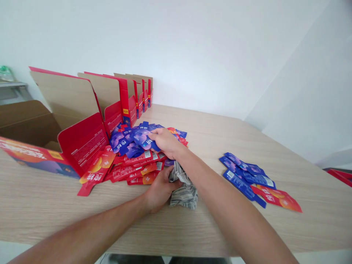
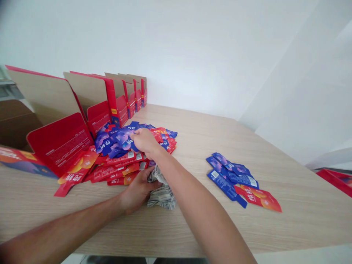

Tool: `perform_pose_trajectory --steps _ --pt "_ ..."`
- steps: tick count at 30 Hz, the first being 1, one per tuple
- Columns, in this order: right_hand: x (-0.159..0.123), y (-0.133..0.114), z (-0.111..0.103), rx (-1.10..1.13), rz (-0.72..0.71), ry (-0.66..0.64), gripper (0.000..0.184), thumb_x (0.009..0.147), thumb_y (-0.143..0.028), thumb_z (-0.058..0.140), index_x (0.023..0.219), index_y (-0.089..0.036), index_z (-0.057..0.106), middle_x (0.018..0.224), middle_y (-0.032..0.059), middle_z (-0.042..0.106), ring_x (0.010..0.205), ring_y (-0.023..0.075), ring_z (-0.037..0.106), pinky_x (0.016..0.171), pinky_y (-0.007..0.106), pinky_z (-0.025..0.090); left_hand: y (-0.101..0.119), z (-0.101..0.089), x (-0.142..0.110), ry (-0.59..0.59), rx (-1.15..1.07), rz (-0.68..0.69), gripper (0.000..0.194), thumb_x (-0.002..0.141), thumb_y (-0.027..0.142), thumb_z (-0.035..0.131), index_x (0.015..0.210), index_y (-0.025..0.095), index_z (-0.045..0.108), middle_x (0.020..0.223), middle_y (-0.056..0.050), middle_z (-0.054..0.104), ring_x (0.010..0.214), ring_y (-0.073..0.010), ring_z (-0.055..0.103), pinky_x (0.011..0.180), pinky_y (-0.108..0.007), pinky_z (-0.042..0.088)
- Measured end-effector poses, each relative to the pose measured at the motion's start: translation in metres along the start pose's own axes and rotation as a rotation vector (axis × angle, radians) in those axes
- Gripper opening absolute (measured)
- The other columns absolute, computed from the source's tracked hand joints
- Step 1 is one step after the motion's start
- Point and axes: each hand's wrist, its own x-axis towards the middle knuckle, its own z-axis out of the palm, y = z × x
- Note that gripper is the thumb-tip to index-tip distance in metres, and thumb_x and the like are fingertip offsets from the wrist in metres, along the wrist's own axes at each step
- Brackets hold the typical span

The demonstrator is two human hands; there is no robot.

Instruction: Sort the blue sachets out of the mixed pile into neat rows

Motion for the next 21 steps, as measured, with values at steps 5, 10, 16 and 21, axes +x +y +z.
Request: perform_pose_trajectory --steps 5,10,16,21 --pt "0.025 -0.005 0.029 0.089 0.023 -0.033 0.016 0.102 -0.024 0.06 0.088 -0.018 0.061 0.062 -0.0037 0.061 0.053 0.0132 0.062 0.056 0.026 0.055 0.001 -0.003 -0.001 -0.035 -0.013 0.008 0.051 0.061 0.021 0.094 0.107 0.015 0.074 0.106 -0.008 0.079 0.104 -0.0278 0.073 0.094 -0.037 0.055" --pt "-0.003 0.013 -0.019 -0.43 -0.268 0.086 0.009 0.096 -0.018 0.065 0.104 -0.017 0.069 0.092 0.0051 0.077 0.08 0.0179 0.074 0.079 0.033 0.06 0.001 -0.004 0.0 0.005 0.058 -0.015 0.054 0.056 0.023 0.097 0.104 0.015 0.074 0.094 -0.006 0.079 0.089 -0.0238 0.072 0.084 -0.033 0.055" --pt "-0.059 0.03 -0.157 -0.934 -0.097 0.356 0.01 0.091 -0.018 0.072 0.1 -0.014 0.076 0.093 0.008 0.081 0.081 0.017 0.074 0.079 0.028 0.052 0.003 0.0 0.001 0.024 0.103 -0.049 0.054 0.055 0.028 0.098 0.101 0.016 0.072 0.09 -0.003 0.077 0.081 -0.0187 0.069 0.08 -0.03 0.054" --pt "-0.104 0.061 -0.252 -0.953 -0.02 0.594 0.022 0.087 -0.019 0.08 0.071 -0.013 0.067 0.078 0.0125 0.074 0.077 0.0188 0.072 0.069 0.03 0.047 0.004 0.004 0.001 0.045 0.075 -0.076 0.056 0.051 0.024 0.1 0.099 0.016 0.072 0.094 -0.003 0.077 0.088 -0.0202 0.07 0.085 -0.03 0.054"
